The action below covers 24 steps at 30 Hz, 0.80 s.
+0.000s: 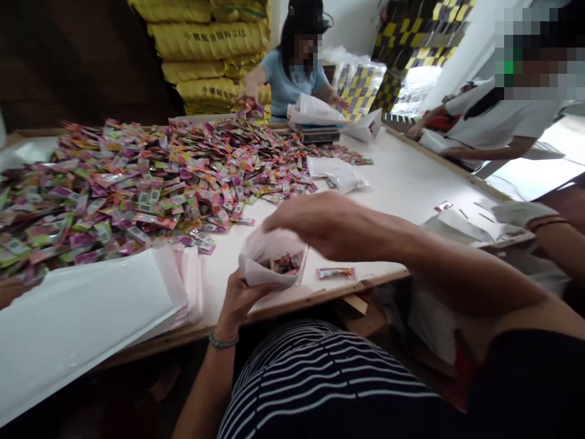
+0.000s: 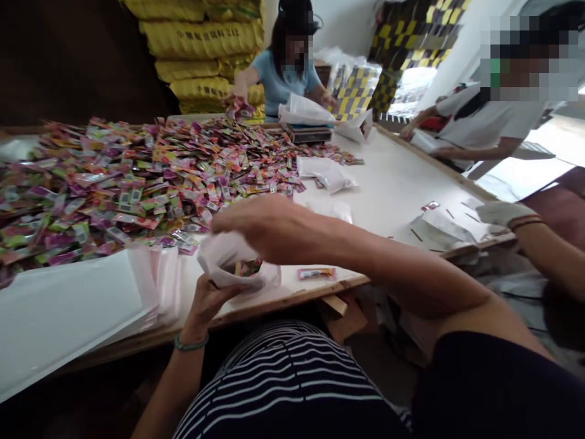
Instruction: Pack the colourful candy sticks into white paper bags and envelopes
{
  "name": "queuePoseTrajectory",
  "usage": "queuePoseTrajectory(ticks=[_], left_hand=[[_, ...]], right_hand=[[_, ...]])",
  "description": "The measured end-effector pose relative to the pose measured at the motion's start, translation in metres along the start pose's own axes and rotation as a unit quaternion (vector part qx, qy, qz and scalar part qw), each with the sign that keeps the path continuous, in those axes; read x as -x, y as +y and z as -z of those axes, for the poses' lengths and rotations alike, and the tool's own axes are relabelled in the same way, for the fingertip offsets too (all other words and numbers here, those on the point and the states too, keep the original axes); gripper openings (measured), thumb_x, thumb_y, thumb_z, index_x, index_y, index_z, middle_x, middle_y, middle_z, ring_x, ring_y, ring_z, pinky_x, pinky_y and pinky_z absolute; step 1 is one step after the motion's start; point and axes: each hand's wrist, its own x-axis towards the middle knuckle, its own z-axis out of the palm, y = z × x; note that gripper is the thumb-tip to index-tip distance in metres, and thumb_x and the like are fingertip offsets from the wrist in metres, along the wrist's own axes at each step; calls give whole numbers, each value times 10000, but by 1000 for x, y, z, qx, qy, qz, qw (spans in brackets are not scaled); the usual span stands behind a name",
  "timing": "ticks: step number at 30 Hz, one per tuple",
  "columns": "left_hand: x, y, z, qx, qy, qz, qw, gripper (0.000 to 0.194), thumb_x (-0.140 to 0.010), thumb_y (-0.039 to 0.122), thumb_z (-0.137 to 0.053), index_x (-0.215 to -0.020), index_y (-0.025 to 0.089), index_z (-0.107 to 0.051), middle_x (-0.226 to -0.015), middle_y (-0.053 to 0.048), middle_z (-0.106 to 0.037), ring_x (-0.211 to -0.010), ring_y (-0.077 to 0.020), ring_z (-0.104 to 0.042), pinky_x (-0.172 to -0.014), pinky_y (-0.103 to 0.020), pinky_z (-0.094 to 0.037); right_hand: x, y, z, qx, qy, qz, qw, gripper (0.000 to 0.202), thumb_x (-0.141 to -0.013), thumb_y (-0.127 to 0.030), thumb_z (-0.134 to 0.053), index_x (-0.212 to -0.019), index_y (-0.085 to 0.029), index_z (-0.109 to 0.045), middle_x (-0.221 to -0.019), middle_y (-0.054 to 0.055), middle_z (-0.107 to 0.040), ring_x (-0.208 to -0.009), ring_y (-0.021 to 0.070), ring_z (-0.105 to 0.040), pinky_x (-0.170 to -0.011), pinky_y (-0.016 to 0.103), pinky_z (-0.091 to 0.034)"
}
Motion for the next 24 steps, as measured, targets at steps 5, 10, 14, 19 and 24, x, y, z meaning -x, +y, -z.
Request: queuePoseTrajectory(ticks=[5,10,14,19,24], left_hand=[[2,-1,2,7,20,-2,1000,496,-502,324,-878,-929,132,-716,-920,-68,-741,-911,-269,-665,-835,-352,-563],[-1,-3,-5,41,57,24,997,494,-497,357,-874,-892,108,-713,-844,-68,-741,-799,-239,-670,-750,-333,-578],[-2,-7,-10,59,75,25,995,537,-492,346,-881,-939,108,-703,-862,-69,-746,-807,-238,-675,-739,-325,-580],[1,-11,-9,43,69,11,997,597,-505,339,-882,-1018,114,-673,-930,-77,-744,-878,-259,-680,-796,-351,-579],[6,-2,-8,31,49,-16,998,677,-493,336,-882,-1095,125,-654,-988,-88,-736,-934,-274,-675,-841,-371,-571]], right_hand=[[85,58,-96,21,-19,-283,959,193,-849,-124,-507,-994,-134,-634,-953,115,-672,-849,215,-608,-754,331,-477],[121,96,-210,-31,-24,-260,965,258,-941,-224,-410,-879,-170,-655,-914,87,-652,-852,176,-604,-780,289,-467],[121,104,-182,-30,87,-213,973,305,-952,-255,-362,-889,-179,-651,-874,89,-647,-829,190,-587,-764,310,-456],[112,109,-143,-37,-9,-195,980,181,-865,-303,-583,-988,-191,-656,-1004,96,-648,-943,227,-576,-834,337,-442],[111,110,-190,-30,-184,-250,950,133,-738,-160,-656,-871,-150,-655,-971,98,-649,-882,203,-579,-741,271,-416]])
